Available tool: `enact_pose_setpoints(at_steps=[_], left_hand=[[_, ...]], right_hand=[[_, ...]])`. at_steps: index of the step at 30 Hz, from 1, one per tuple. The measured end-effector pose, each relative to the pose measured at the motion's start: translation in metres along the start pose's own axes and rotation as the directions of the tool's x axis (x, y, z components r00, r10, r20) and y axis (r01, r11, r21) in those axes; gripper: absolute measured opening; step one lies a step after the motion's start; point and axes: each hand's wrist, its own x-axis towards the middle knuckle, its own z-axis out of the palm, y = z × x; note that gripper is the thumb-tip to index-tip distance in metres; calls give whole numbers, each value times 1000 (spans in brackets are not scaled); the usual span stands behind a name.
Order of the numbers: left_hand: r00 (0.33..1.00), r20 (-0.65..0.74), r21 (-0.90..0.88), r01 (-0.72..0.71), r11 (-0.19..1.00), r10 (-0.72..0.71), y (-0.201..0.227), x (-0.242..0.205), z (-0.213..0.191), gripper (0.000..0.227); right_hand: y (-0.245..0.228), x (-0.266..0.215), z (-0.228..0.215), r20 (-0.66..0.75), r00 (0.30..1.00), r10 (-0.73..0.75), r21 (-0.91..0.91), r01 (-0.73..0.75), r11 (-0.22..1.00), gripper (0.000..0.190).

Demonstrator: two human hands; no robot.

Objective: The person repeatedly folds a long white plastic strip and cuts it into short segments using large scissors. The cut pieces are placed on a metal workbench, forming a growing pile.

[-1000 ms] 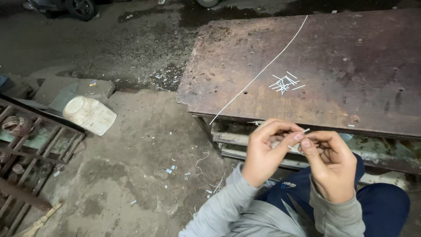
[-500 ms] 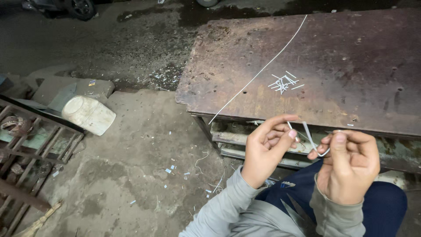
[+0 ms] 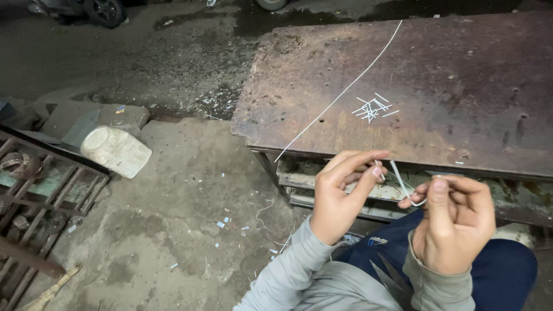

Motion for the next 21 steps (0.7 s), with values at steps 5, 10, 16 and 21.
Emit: enact_pose_setpoints(at_steps=[5,10,16,21], left_hand=[[998,57,-54,18,998,-15,7,1,3,27],[997,69,129,-40,991,31,12,3,4,27],[995,91,122,-47,991,36,12,3,3,25],[991,131,33,-25,999,21,7,4,3,23]], right_hand=[[-1,2,-1,51,999,-1,-31,2,1000,6],[1,0,-1,76,997,14,-63,-9,998,9],[0,2,-9,138,980,143,-120,-127,985,15],[0,6,-12,151,971,183,-3,-185,983,14]])
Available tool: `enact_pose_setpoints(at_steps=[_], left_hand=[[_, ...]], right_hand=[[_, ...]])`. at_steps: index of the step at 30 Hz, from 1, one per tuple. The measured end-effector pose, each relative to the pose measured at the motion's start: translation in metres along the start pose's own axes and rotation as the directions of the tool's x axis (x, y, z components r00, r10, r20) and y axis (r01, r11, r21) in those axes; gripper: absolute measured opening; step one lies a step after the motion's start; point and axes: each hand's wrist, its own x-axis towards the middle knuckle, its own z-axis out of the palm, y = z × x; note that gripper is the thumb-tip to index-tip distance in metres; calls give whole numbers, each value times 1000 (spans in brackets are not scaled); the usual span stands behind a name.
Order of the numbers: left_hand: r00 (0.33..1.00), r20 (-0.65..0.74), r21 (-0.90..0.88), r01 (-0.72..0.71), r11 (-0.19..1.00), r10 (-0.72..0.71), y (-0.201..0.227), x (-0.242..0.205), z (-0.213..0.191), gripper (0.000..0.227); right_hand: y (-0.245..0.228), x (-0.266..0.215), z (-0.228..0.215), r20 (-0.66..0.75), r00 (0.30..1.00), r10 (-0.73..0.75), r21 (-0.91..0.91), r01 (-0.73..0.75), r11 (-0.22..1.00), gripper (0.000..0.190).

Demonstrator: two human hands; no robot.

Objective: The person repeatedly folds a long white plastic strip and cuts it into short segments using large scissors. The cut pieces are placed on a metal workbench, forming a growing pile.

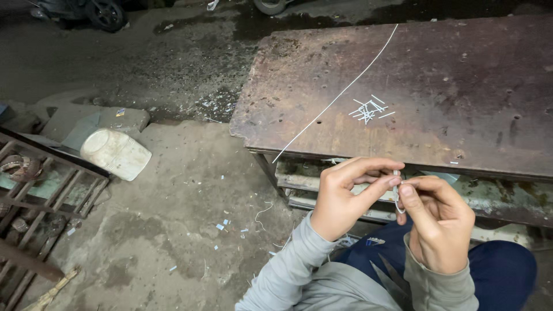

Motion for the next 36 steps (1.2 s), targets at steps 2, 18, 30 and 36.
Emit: enact_pose_setpoints(at_steps=[2,18,30,36], left_hand=[[1000,19,-5,-5,1000,5,-2,0,0,24],[994,59,78,-92,993,88,-8,1,1,23],[990,98,-226,124,966,-104,-18,0,1,24],[994,91,-116,77,990,-67,-6,3,1,22]], right_hand=[[1,1,-1,-11,1000,13,25,-13,1000,13],[-19,0,-8,13,1000,9,-126,-7,992,27],[-14,-4,-7,-89,995,-50,-135,38,990,25],[-9,-6,-4,-85,995,-55,-144,42,989,24]])
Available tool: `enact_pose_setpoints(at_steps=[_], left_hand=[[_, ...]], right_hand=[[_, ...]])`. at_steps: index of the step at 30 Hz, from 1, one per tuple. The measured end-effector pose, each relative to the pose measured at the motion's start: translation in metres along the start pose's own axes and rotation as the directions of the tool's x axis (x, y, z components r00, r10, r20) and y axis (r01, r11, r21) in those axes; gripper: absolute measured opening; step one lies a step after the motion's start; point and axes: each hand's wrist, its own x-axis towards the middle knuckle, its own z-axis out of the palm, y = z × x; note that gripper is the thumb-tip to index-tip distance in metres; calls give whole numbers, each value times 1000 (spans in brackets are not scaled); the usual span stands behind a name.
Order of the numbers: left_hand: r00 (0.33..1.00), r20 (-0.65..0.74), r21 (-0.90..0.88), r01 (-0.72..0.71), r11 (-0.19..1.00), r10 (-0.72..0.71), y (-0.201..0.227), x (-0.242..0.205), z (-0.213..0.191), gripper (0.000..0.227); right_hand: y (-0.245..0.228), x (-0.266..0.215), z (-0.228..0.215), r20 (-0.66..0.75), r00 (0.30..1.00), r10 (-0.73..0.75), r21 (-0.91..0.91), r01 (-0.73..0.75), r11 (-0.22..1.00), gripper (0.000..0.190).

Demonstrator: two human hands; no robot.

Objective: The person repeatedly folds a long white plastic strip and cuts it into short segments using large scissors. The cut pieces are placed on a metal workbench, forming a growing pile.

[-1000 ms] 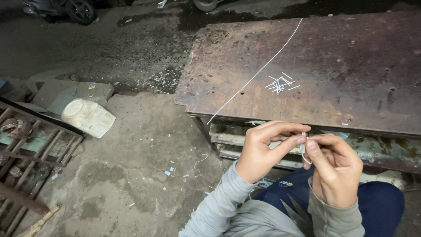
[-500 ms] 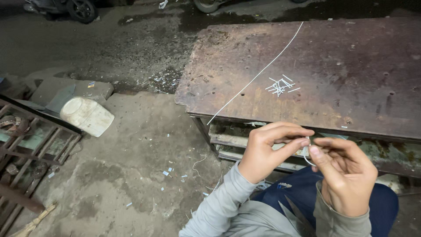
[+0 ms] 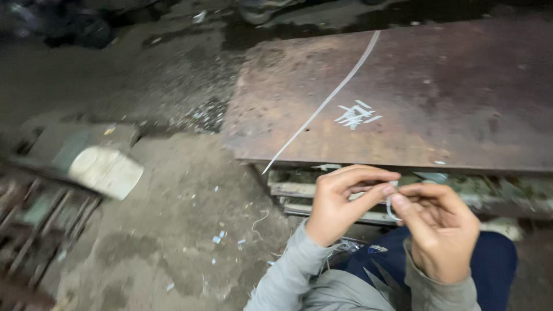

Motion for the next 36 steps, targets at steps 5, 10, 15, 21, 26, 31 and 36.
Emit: enact_pose_setpoints(at_steps=[5,10,15,21,26,31,36], left_hand=[[1000,18,84,4,996,-5,-3,4,-3,19],[997,-81,-57,-5,998,1,-14,6,-9,20],[944,-329,-173,-55,983,-5,-25,12,-19,23],[948,-316,-186,-17,982,-44,-28,9,-13,22],[946,-324,-133,-63,989,17,-24,8,-10,21],[956,-287,-91,-88,992,58,-19,7,-4,21],[959,-255,-16,-132,991,124,-14,10,-1,20]], right_hand=[[4,-4,0,-78,991,107,-61,-112,992,23],[7,2,5,36,996,78,124,-82,989,27],[2,11,5,186,962,198,290,-247,925,28],[-1,13,11,236,931,279,436,-358,826,26],[3,15,11,282,918,280,536,-393,747,20],[6,15,7,262,908,326,565,-418,711,24],[3,18,3,272,904,331,510,-427,747,25]])
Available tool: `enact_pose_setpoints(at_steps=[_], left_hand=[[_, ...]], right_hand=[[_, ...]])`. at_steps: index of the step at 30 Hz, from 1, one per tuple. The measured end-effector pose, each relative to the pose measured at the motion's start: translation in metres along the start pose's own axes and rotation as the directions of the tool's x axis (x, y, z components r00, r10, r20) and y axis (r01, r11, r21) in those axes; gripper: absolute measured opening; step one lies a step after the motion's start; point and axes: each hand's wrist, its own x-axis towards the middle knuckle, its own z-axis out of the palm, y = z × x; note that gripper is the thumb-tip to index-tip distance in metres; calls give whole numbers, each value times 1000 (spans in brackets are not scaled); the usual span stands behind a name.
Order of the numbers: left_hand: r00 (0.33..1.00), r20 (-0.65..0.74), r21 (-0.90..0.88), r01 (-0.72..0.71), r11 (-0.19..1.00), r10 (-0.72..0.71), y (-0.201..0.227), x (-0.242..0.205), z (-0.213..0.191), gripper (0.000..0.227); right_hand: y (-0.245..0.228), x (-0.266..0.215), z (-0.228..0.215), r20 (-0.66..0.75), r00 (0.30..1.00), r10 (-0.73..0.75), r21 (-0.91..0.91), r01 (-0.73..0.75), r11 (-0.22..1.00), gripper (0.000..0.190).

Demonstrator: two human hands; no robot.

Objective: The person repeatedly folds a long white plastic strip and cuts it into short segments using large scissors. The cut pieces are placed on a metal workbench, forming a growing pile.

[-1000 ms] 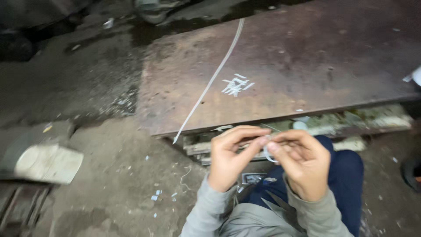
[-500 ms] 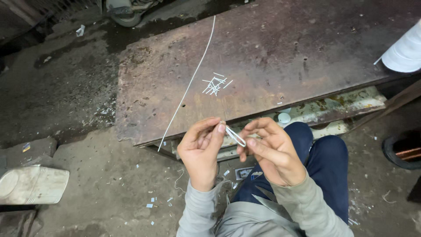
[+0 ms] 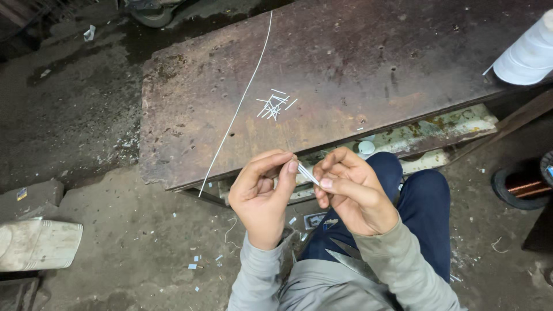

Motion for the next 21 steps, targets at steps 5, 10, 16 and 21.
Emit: enact_pose_setpoints(at_steps=[5,10,16,21], left_hand=[[999,29,99,-15,995,13,5,1,1,20],[999,12,150,-50,987,48,4,-1,9,21],[995,15,190,-103,976,102,5,-2,12,20],[993,48,181,-117,977,110,6,-3,15,20]], right_hand=[[-6,-6,1,-28,997,-70,-152,65,986,18],[-9,-7,-1,-41,995,-89,-181,80,980,18],[5,-12,5,-49,942,-332,-456,274,847,23],[12,-15,9,18,883,-469,-630,374,681,24]])
